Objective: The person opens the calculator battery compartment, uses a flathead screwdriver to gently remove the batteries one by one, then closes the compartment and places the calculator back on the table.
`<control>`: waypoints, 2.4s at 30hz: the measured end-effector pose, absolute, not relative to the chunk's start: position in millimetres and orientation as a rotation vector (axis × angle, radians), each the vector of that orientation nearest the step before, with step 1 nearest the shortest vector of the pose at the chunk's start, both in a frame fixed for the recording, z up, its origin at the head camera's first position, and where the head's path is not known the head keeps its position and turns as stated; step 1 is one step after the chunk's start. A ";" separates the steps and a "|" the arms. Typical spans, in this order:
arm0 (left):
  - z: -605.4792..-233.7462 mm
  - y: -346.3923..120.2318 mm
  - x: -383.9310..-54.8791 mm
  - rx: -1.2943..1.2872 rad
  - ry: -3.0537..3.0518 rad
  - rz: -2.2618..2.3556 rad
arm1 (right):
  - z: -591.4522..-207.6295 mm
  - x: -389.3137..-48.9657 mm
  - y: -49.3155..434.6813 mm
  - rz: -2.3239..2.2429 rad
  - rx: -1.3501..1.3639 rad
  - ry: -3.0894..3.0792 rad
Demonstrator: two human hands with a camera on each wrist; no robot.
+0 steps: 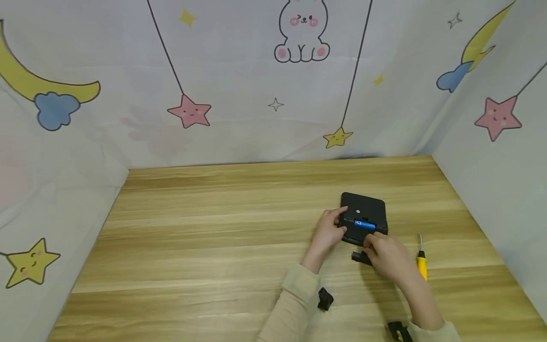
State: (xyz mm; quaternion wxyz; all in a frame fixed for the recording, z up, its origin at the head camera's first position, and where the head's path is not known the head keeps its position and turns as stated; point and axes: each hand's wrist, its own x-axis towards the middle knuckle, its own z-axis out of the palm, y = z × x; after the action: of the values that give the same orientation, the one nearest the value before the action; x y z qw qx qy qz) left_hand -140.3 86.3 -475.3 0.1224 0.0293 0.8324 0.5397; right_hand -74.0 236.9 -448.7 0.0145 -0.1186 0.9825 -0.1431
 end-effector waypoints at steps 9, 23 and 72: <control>-477.9 85.9 -139.7 0.105 2.440 1.577 | -449.2 -69.6 238.5 -0.474 -0.305 3.032; -478.1 86.0 -140.1 0.115 2.415 1.609 | -447.0 -62.2 250.7 -0.497 -0.088 3.080; -478.2 87.6 -137.9 0.076 2.391 1.611 | -442.0 -39.4 289.3 -0.544 0.483 3.074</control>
State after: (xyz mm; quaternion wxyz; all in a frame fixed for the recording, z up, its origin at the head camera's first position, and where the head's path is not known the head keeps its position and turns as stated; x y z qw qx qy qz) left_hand -137.9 87.6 -478.2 0.1283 0.0260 0.8221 0.5541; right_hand -39.4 289.3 -442.0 -0.0086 0.1529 0.9731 -0.1724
